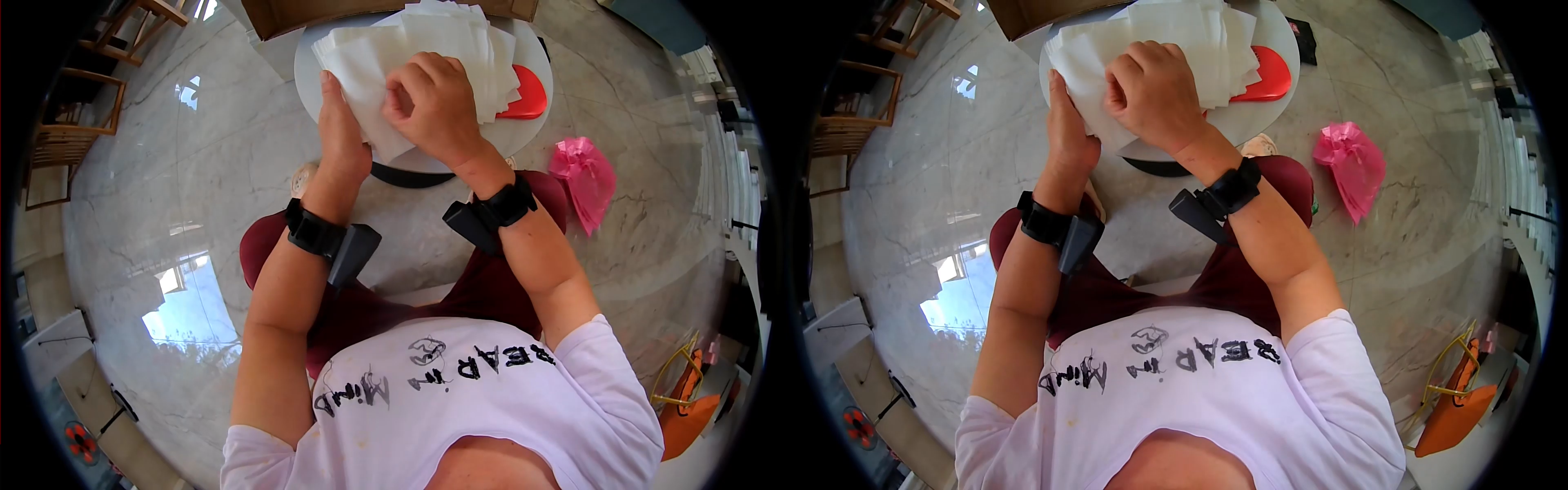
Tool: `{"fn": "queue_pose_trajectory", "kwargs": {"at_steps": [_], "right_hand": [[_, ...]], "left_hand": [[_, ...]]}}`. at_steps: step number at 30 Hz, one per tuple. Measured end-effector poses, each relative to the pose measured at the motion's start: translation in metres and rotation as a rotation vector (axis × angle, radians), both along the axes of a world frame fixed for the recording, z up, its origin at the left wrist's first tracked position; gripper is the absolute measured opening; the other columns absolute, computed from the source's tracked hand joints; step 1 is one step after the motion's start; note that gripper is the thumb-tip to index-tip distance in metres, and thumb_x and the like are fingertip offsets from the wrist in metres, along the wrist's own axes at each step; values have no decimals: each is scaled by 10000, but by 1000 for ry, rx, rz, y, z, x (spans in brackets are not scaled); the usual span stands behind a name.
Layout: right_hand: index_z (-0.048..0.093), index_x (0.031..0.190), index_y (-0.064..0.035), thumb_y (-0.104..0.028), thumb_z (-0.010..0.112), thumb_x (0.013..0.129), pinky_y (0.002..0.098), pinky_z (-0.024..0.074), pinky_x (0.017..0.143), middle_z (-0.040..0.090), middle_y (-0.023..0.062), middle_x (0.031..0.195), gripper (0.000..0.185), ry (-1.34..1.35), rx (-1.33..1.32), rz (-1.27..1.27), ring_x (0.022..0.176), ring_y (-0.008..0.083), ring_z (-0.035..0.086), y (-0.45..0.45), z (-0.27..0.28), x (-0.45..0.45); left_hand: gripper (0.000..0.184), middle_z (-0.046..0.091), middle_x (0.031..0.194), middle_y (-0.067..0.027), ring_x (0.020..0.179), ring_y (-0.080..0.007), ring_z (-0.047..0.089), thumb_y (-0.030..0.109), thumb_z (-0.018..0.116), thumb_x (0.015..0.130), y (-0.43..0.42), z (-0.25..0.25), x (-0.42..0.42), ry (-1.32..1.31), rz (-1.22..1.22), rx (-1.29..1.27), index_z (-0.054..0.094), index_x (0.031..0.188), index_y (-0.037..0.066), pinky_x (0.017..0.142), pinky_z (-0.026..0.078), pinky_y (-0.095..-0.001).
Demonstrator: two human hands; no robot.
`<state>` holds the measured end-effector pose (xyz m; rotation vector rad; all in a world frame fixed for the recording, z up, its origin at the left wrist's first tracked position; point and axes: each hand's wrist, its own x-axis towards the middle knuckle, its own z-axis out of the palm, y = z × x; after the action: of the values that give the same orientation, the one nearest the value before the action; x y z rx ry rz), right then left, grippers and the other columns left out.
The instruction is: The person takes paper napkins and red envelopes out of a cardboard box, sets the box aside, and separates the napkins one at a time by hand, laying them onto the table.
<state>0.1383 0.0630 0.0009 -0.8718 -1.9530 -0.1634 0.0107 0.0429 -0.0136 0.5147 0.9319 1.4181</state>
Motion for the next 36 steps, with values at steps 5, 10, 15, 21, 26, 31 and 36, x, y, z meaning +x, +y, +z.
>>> {"fn": "queue_pose_trajectory", "kwargs": {"at_steps": [5, 10, 15, 21, 26, 31, 36], "right_hand": [[583, 794, -74, 4, 626, 696, 284, 439, 693, 567, 28, 737, 132, 409, -187, 161, 688, 169, 571, -9, 13, 0], [616, 878, -10, -17, 623, 792, 204, 451, 697, 616, -3, 821, 86, 1122, -659, 307, 750, 69, 568, -6, 16, 15], [622, 847, -6, -33, 640, 769, 223, 465, 645, 623, 8, 797, 85, 987, -443, 52, 678, 83, 572, 10, 12, 43], [618, 790, -74, -56, 662, 694, 316, 459, 624, 572, 37, 700, 107, 263, -152, -243, 633, 202, 589, 19, 12, 60], [640, 809, -109, -100, 666, 721, 353, 448, 675, 594, 20, 747, 92, -160, -153, -314, 723, 222, 601, 22, -15, 62], [651, 837, -118, -98, 687, 721, 340, 444, 699, 592, 5, 755, 122, 41, -121, -207, 739, 202, 592, 16, 0, 52], [645, 871, -115, -118, 714, 718, 329, 443, 699, 591, -3, 762, 169, 161, -141, -42, 732, 192, 582, 4, 12, 35]], "left_hand": [[603, 520, 1291, -100, 1154, -243, 528, 524, 282, 988, 7, 1, -5, -89, -46, 62, 414, 1343, 55, 969, 439, -365], [554, 518, 1302, -95, 1155, -267, 535, 481, 354, 981, 5, 12, -8, -177, -39, 29, 408, 1345, 68, 984, 437, -400], [555, 523, 1294, -130, 1163, -304, 529, 441, 456, 952, 19, -7, -17, -111, 50, -28, 410, 1341, 49, 992, 430, -435], [507, 521, 1294, -144, 1185, -334, 512, 381, 401, 973, 31, 13, -64, -32, 349, 62, 409, 1336, 27, 1010, 415, -476], [492, 520, 1297, -144, 1190, -333, 510, 368, 368, 984, 27, 25, -76, -26, 464, 101, 417, 1327, 19, 1015, 411, -484], [477, 533, 1285, -134, 1170, -312, 524, 359, 405, 979, 25, 26, -65, -42, 433, 80, 442, 1308, 14, 997, 429, -451], [460, 566, 1234, -124, 1110, -284, 563, 352, 465, 962, 22, 2, -40, -76, 208, 75, 476, 1270, 11, 960, 452, -391]]}}
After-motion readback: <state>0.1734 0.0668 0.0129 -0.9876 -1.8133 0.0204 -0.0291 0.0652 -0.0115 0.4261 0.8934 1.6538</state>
